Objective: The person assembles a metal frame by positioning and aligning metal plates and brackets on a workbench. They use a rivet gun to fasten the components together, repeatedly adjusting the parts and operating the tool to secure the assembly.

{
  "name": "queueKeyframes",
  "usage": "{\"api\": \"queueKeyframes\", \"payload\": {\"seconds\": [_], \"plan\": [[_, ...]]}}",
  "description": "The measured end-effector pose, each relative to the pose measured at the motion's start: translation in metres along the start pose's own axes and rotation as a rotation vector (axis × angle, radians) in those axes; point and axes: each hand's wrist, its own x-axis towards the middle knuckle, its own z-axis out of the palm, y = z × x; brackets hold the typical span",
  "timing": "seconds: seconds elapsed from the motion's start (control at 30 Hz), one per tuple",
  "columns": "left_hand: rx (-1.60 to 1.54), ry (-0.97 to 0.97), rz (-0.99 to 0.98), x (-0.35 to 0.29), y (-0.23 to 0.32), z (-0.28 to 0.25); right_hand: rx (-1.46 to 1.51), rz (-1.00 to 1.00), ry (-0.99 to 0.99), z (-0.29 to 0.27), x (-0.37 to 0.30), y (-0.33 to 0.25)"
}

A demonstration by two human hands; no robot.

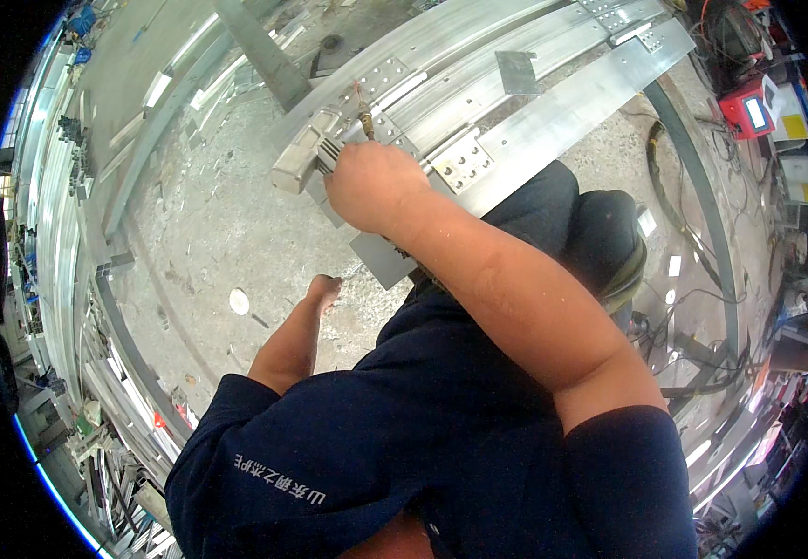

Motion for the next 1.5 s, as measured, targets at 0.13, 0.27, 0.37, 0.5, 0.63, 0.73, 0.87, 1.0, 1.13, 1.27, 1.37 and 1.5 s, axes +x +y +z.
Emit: {"api": "queueKeyframes", "payload": {"seconds": [0.13, 0.27, 0.37, 0.5, 0.63, 0.73, 0.87, 1.0, 1.13, 1.27, 1.37, 1.5], "plan": [[0.014, 0.004, 0.013, -0.005, 0.007, 0.004, 0.034, -0.039, 0.064, 0.007, 0.002, 0.007], [-0.026, 0.015, -0.019, 0.004, -0.006, 0.01, 0.06, -0.05, 0.054, 0.002, 0.001, 0.003], [-0.024, 0.026, 0.008, 0.007, -0.015, 0.014, 0.06, -0.068, 0.069, 0.004, 0.002, 0.004], [-0.032, 0.008, 0.004, -0.001, -0.004, 0.018, 0.063, -0.02, 0.063, 0.004, 0.0, 0.008], [0.03, 0.021, -0.009, -0.002, -0.002, 0.013, 0.058, -0.046, 0.071, 0.004, 0.0, 0.009], [0.037, 0.024, -0.01, -0.002, -0.003, 0.013, 0.073, -0.048, 0.078, 0.005, -0.002, 0.01], [0.045, 0.029, 0.021, -0.001, -0.004, 0.013, 0.073, -0.058, 0.077, 0.006, -0.004, 0.011], [0.018, 0.012, 0.016, -0.009, 0.007, 0.017, 0.056, -0.056, 0.078, 0.008, -0.007, 0.016], [0.005, 0.026, 0.007, -0.012, 0.005, 0.015, 0.072, -0.052, 0.05, 0.004, -0.011, 0.013], [0.004, 0.043, 0.014, -0.01, 0.001, 0.015, 0.077, -0.076, 0.084, 0.005, -0.014, 0.014], [-0.007, 0.035, 0.02, -0.011, 0.0, 0.014, 0.082, -0.083, 0.092, 0.007, -0.015, 0.015], [0.037, -0.002, 0.013, -0.018, 0.015, 0.017, 0.078, -0.033, 0.059, 0.003, -0.02, 0.02]]}}
